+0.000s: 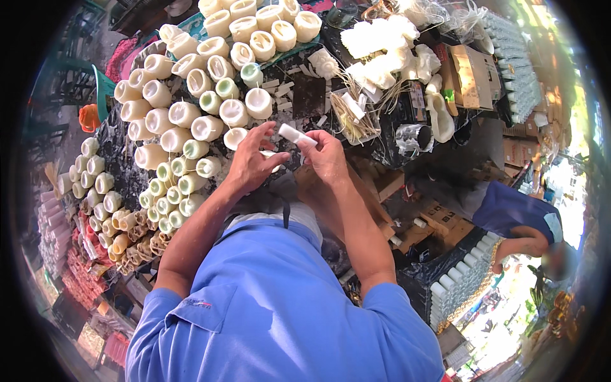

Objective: The person repeatedly picks up small white cylindrical candle bodies, inserts wicks into their centers, and places the finished candles onto a tray. The person handles the candles one at a time and arranges them in rows.

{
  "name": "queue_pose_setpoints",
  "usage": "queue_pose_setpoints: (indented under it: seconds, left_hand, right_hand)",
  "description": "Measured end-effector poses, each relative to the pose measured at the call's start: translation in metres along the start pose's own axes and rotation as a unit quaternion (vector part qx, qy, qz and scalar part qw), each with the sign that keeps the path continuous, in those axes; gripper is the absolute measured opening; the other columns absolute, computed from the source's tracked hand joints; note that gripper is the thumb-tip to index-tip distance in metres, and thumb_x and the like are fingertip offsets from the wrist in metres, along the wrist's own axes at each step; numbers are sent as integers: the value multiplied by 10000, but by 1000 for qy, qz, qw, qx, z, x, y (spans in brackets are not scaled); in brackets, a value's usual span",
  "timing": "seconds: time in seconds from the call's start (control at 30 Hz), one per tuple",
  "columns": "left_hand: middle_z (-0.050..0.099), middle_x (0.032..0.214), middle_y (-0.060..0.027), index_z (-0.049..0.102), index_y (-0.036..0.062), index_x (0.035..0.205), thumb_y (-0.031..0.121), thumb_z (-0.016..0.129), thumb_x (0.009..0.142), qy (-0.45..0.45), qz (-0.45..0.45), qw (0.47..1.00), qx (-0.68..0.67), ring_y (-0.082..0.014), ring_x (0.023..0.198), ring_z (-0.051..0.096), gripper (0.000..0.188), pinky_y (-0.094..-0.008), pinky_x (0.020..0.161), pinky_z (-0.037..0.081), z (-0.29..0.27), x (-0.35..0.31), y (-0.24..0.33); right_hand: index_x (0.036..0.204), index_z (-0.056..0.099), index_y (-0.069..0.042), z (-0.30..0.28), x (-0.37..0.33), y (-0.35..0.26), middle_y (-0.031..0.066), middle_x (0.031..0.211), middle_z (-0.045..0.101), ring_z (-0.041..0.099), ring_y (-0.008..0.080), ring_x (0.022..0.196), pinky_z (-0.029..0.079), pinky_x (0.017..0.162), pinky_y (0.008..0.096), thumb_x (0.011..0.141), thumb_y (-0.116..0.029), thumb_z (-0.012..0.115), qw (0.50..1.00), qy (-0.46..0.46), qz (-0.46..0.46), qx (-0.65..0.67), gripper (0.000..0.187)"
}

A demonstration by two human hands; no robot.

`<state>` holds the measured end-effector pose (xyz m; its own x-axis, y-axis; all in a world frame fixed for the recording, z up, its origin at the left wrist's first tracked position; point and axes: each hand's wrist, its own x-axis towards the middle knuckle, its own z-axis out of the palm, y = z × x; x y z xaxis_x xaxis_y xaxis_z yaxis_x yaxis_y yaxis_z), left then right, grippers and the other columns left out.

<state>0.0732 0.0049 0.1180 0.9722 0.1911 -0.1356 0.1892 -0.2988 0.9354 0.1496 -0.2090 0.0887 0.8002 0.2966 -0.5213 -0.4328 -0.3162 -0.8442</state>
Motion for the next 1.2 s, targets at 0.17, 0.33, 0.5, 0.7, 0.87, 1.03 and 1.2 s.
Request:
queue_pose_setpoints:
  seconds: [0.17,0.33,0.5,0.7,0.87,1.03,1.2]
  left_hand:
    - [767,1080,-106,675,-14,1334,164,882,942,-136,-147,953,-225,-129,844,702,477,-277,711,583,-4,23,-9]
    - [783,999,-105,700,-60,1238,84,869,928,-89,-154,932,-316,-122,796,733,382,-267,674,583,-5,13,-11]
    - [798,1050,-141,697,-75,1252,59,877,913,-79,-154,950,-260,-167,867,778,406,-297,777,629,-19,-9,-6]
    - [797,991,-72,730,-38,1280,72,884,905,-60,-224,942,-243,-99,808,716,419,-278,720,605,-20,-76,-28]
    - [784,986,-56,711,-53,1290,116,856,954,-161,-229,949,-148,-94,805,699,403,-265,701,588,-25,-85,-72]
    - [774,898,-38,756,-13,1201,139,812,989,-147,-239,930,-237,-93,723,673,266,-261,662,555,-19,-89,-87]
    - [778,892,-56,756,-19,1185,134,793,1000,-157,-220,935,-231,-105,744,699,243,-267,680,573,-21,-95,-94]
  right_hand:
    - [1221,715,13,17,-23,-39,39,963,768,712,88,815,607,748,263,1039,-80,758,994,-24,-94,49,210]
    - [1218,720,22,32,-28,-43,42,968,769,699,81,806,598,739,252,1024,-43,772,998,-4,-57,26,212]
    - [1183,730,22,38,-44,-40,23,940,766,694,70,804,588,742,254,1003,-28,787,997,-18,-74,-15,196]
    - [1205,728,-6,42,-76,0,21,963,747,657,79,881,561,817,277,978,-16,789,985,-58,-121,-109,235]
    - [1183,736,-16,69,-74,37,71,938,770,668,104,834,559,776,302,971,-28,786,978,-56,-147,-134,218]
    - [1147,751,-14,82,-73,44,70,901,775,656,92,806,554,749,305,973,-54,789,983,-56,-107,-139,183]
    - [1147,766,-48,88,-74,49,106,904,791,707,148,787,574,754,341,974,-77,781,986,-55,-85,-133,176]
